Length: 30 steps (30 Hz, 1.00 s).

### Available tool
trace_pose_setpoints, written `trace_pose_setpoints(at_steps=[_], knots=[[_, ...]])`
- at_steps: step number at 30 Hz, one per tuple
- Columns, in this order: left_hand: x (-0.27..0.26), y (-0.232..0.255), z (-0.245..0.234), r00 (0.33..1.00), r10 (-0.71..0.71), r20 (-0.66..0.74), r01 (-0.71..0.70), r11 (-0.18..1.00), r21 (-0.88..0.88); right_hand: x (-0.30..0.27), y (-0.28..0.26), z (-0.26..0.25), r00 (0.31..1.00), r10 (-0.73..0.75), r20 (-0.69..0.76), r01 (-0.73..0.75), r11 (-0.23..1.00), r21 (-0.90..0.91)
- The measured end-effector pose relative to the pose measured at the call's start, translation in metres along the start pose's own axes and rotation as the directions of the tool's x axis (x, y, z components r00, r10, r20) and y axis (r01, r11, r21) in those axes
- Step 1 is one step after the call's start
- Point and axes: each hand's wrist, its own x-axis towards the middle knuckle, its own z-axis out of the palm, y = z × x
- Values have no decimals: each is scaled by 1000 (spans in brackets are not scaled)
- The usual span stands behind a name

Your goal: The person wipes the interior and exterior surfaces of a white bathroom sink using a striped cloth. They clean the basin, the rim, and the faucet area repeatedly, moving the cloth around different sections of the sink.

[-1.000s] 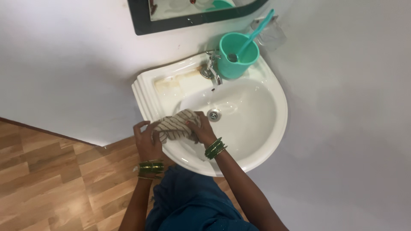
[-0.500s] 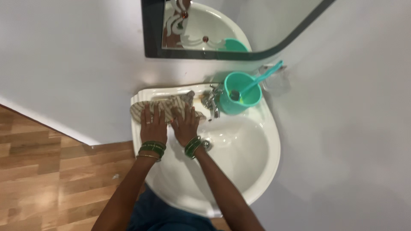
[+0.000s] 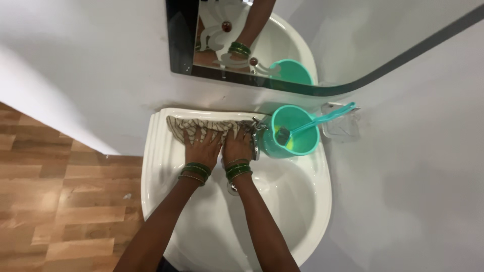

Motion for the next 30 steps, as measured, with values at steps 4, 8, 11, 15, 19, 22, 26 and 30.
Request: trace_pose_setpoints(at_steps=[4, 8, 11, 15, 19, 22, 26, 30], knots=[[4, -18, 23, 998, -50, -46, 58, 977, 206, 5, -5, 23, 975, -101, -197, 115, 991, 61], [-12, -43, 37, 990, -85, -112, 122, 915, 384, 1, -28, 48, 948, -224, -225, 267, 946, 183], [-37, -47, 32, 997, -75, -15, 75, 917, 393, -7, -34, 58, 900, -314, -302, 424, 789, 445], [-62, -50, 7, 995, 25, -92, 7, 940, 340, -26, -39, 54, 905, -92, -416, 355, 701, 618], [-60, -50, -8, 986, -39, -161, 50, 997, 64, -43, -32, 41, 931, 223, -288, 165, 448, 879], [-48, -49, -10, 950, -60, -307, 71, 997, 26, -42, -27, 32, 918, 310, -247, 95, 433, 896], [-44, -52, -11, 923, -66, -379, 69, 998, -5, -36, -21, 29, 945, 288, -157, 90, 233, 968], [-46, -54, -12, 945, -100, -312, 68, 991, -112, -33, -14, 27, 980, 150, -132, 28, 553, 833]])
